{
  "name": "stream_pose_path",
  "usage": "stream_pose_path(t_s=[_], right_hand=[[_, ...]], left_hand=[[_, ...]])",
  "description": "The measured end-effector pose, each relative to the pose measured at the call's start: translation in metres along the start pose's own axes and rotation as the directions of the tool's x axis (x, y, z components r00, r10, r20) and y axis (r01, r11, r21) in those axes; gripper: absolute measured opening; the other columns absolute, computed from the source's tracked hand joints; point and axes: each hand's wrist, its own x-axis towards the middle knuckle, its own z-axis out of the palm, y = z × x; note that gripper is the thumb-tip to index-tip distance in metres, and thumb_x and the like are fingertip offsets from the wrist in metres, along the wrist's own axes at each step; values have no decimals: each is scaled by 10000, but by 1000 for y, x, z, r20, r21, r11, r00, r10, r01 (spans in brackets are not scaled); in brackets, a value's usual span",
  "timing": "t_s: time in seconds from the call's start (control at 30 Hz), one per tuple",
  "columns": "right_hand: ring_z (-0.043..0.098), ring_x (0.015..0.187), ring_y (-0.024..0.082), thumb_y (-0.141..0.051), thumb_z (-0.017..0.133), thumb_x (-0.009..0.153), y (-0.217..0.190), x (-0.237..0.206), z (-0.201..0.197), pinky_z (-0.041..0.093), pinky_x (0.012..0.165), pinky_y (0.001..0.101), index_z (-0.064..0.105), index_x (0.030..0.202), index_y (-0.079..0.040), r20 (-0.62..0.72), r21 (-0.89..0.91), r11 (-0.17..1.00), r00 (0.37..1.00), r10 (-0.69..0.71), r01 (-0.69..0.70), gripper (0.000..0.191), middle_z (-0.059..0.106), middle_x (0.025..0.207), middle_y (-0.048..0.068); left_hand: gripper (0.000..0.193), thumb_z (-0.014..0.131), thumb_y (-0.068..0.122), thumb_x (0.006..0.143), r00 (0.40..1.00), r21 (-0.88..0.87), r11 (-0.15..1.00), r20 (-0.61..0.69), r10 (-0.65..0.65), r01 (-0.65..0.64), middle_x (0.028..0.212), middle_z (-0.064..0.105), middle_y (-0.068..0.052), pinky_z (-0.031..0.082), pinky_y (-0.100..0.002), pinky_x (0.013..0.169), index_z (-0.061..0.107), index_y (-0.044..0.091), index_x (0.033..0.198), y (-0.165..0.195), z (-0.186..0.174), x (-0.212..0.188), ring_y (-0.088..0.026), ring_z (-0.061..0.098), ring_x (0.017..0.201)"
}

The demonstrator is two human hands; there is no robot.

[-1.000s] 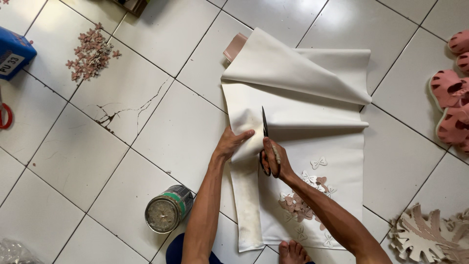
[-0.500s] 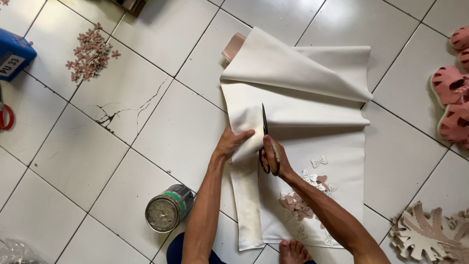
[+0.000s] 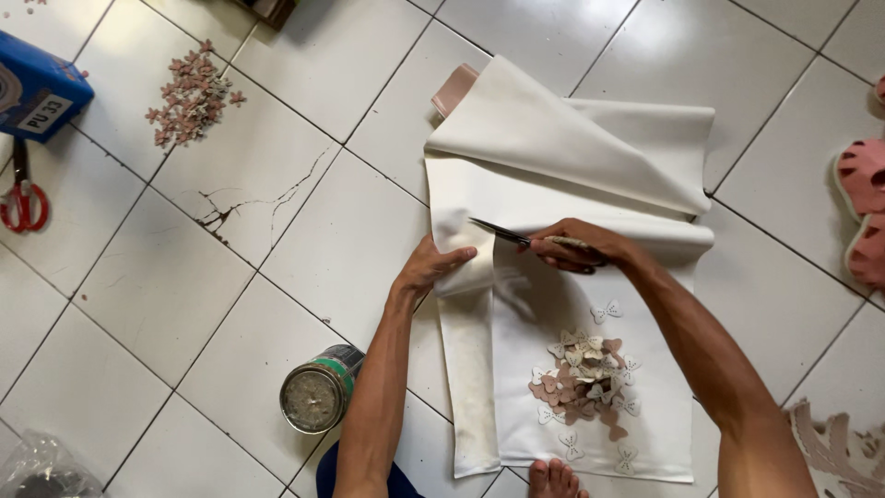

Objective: The person sits on the floor and assembles shoe components. They cut a strip of white fabric with scissors, then apply glue from a can to a pink fabric piece and press it onto the white fabric. The person also handles small decorative cutouts and shoe parts.

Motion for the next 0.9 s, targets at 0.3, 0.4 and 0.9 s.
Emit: stream_pose_path(t_s=[0.3,0.4,0.9], right_hand=[[369,400,106,-514,773,784,-56,8,-34,261,422,331,797,1205,-231,12,-294,951,994,106,-98,507,475,462,-45],[337,405,104,-519,761,798,-66,4,-34,236,425,342,820,1167,-211,33,-267,963,998,48,-38,485,403,464,-50],[324,430,91,-476,801,786,-77,16,-27,215,426,331,820,1195,-152,126,-201,979,990,58,-32,522,409,490,-58]], left_hand=[[833,920,302,708,1000,-40,999,13,-2,2,1188,680,-122,580,-329,950,537,-15,1376,1,-7,0,-203,674,1077],[809,914,306,717,1000,-7,1000,15,4,-4,1171,683,-115,584,-322,934,551,-13,1366,1,-10,-2,-195,675,1060],[718,913,297,727,1000,-47,999,24,9,-8,1116,704,-89,590,-320,906,600,-4,1300,-3,-17,-9,-184,689,1016]])
